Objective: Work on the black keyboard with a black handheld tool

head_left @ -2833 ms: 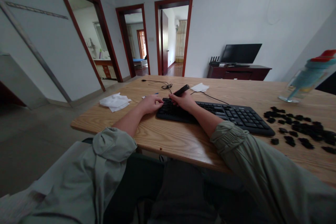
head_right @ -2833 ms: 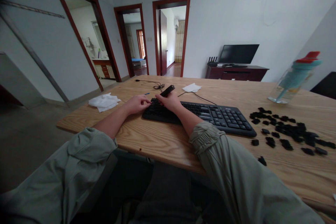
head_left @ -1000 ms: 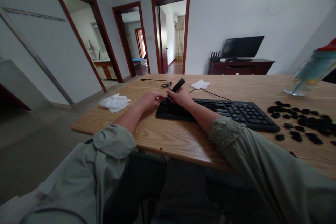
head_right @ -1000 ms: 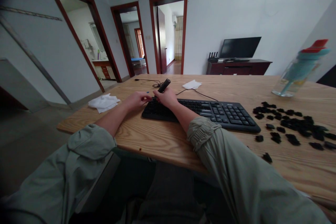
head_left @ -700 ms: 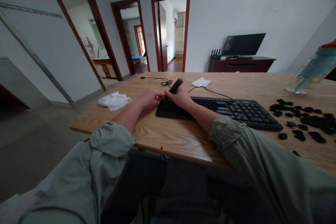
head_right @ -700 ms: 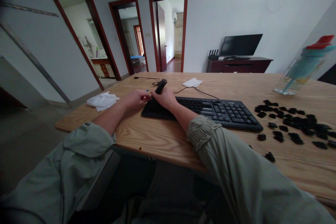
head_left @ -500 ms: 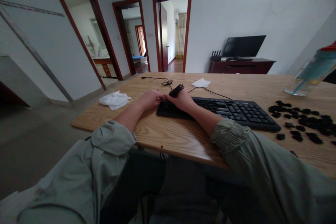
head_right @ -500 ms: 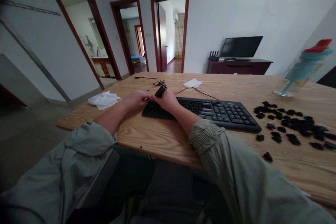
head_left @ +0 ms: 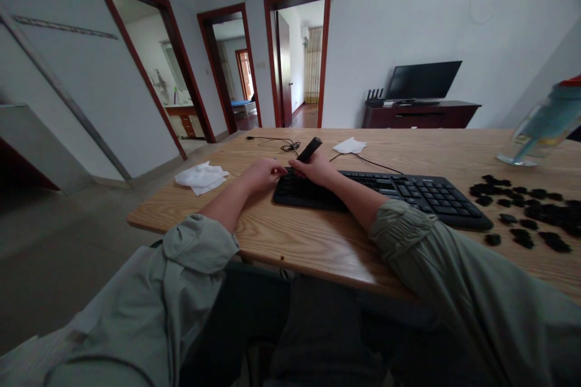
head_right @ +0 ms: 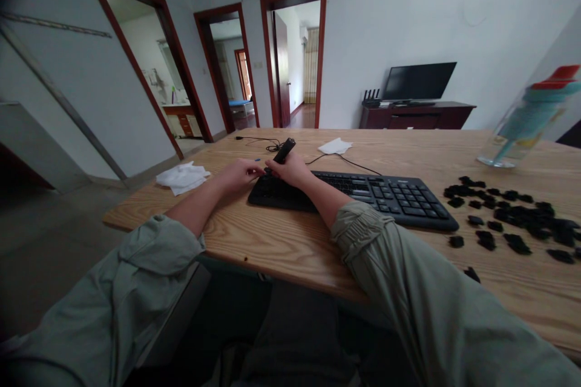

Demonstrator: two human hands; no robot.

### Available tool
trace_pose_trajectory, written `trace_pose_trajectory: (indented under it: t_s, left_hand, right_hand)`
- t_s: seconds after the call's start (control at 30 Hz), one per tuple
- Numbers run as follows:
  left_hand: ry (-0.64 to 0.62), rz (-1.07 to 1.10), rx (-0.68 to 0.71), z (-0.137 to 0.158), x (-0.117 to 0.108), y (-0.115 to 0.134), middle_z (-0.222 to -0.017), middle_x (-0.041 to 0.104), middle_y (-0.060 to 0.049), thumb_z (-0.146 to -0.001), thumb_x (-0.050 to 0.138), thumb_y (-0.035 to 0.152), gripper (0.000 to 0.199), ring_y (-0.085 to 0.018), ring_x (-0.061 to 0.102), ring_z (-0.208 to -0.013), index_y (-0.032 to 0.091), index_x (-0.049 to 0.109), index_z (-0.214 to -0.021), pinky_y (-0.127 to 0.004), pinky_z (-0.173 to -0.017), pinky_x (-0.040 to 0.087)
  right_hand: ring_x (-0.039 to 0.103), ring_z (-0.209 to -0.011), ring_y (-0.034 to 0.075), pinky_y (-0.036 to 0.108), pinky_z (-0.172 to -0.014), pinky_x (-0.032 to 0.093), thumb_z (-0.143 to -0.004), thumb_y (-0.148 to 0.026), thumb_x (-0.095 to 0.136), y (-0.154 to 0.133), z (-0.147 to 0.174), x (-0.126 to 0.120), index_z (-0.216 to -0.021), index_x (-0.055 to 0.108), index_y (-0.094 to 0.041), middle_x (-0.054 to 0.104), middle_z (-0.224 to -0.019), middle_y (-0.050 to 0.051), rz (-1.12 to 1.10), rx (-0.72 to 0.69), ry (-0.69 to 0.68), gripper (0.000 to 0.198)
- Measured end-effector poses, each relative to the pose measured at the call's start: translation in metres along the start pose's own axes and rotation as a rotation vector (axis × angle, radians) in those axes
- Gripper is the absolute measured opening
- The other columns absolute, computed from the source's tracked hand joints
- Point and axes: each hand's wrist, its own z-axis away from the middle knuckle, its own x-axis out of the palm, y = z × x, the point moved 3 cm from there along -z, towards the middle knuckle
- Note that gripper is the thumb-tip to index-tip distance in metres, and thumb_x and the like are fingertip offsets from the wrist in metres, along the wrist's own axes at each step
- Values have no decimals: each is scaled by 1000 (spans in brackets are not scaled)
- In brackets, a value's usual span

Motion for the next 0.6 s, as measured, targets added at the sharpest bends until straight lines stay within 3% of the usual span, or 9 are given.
trace_pose_trajectory:
  t_s: [0.13, 0.3, 0.43, 0.6]
  left_hand:
    - [-35, 183, -103, -5, 0, -12, -86, 77, -7, -87, 66, 30, 21, -17, 64, -72, 17, 80, -96, -28, -69, 48]
    - [-58, 237, -125, -3, 1, -19, -77, 75, -6, -84, 70, 31, 20, -14, 58, -64, 17, 81, -93, -26, -62, 44]
    - [-64, 273, -127, 1, 4, -20, -77, 75, -5, -83, 69, 31, 22, -13, 58, -63, 16, 80, -94, -24, -59, 43]
    - [-31, 199, -63, 2, 6, -13, -81, 76, -5, -84, 68, 24, 17, -14, 61, -68, 17, 80, -93, -24, -63, 44]
  right_hand:
    - [61, -61, 18, 32, -57, 49, -88, -39, 66, -4, 10, 0, -65, 61, -20, 68, -67, 6, -2, -9, 32, 30]
    - [57, -63, 16, 28, -55, 41, -81, -38, 73, -18, 26, 0, -73, 62, -20, 63, -66, 1, 203, -86, 94, 22]
    - [54, -61, 15, 27, -55, 36, -82, -38, 72, -22, 32, 2, -78, 61, -21, 63, -66, 0, 344, -75, 44, 21]
    - [56, -65, 15, 27, -59, 37, -83, -32, 71, -22, 34, 2, -78, 60, -21, 66, -72, 1, 343, -168, -22, 16]
